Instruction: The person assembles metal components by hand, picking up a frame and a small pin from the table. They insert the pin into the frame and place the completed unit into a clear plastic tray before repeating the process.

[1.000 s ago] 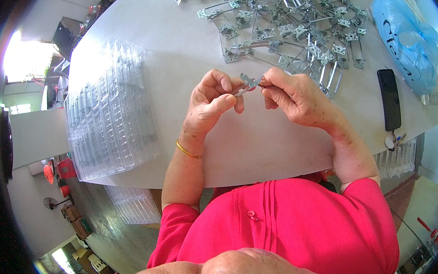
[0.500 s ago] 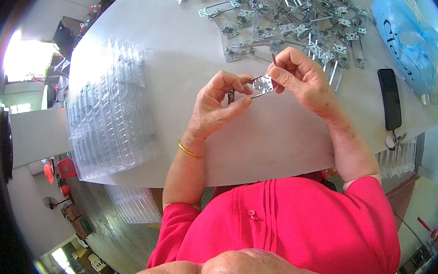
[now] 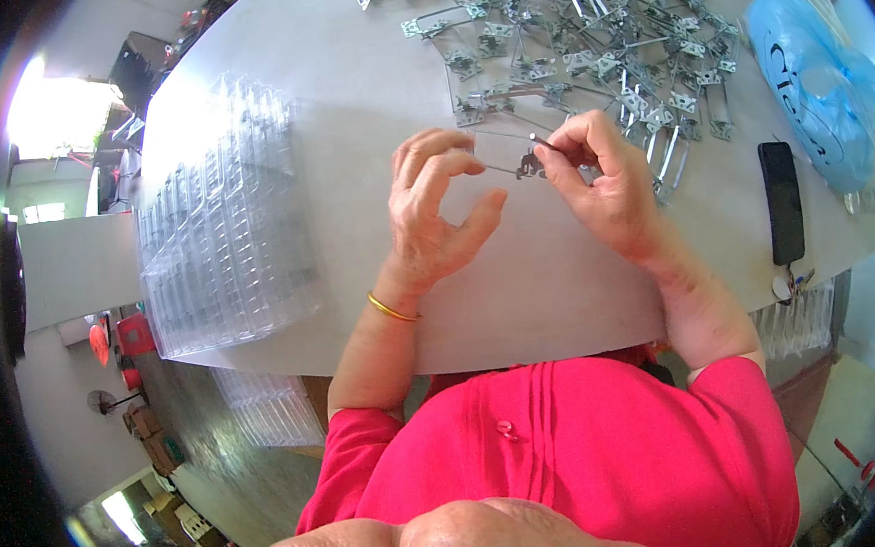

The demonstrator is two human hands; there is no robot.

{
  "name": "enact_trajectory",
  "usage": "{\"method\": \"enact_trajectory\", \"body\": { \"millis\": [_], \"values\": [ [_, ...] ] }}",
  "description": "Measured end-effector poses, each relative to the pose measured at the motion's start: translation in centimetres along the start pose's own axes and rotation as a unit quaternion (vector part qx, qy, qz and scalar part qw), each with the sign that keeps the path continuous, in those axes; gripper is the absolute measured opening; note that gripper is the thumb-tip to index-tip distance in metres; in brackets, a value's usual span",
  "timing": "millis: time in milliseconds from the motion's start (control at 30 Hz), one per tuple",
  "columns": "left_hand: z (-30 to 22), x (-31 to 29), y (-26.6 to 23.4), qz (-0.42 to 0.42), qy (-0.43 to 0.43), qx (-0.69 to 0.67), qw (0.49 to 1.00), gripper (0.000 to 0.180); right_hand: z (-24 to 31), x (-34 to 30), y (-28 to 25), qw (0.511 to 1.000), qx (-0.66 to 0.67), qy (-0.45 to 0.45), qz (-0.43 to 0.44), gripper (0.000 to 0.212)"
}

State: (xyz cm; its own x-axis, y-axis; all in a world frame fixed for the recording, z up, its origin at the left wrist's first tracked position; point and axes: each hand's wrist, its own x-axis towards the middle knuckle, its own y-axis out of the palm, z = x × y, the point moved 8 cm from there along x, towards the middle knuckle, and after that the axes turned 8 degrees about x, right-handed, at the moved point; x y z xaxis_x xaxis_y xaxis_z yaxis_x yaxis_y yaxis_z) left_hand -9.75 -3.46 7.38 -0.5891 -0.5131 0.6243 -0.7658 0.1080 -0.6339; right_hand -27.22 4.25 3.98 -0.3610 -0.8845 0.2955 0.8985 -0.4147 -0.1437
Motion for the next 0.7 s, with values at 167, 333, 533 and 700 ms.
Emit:
{"method": "enact_trajectory", "body": {
  "millis": [167, 333, 533, 700],
  "values": [
    [0.3, -1.2, 1.2, 0.017, -0.023, -0.037, 0.999, 0.029, 1.7, -0.6, 1.4, 0.993, -0.064, -0.094, 0.001, 0.019],
    [0.3, -1.6, 1.9, -0.03, -0.033, -0.082, 0.996, 0.023, 1.8, -2.0, 0.9, 0.98, -0.127, -0.156, 0.007, 0.021],
    [0.1, -2.4, 2.9, 0.003, -0.042, -0.077, 0.996, 0.016, 2.4, -2.4, 2.4, 0.945, -0.169, -0.268, 0.075, 0.024],
    [0.4, -2.4, 3.7, 0.018, -0.061, -0.118, 0.991, 0.014, 1.2, -2.3, 2.1, 0.953, -0.157, -0.249, 0.074, 0.024]
  ]
}}
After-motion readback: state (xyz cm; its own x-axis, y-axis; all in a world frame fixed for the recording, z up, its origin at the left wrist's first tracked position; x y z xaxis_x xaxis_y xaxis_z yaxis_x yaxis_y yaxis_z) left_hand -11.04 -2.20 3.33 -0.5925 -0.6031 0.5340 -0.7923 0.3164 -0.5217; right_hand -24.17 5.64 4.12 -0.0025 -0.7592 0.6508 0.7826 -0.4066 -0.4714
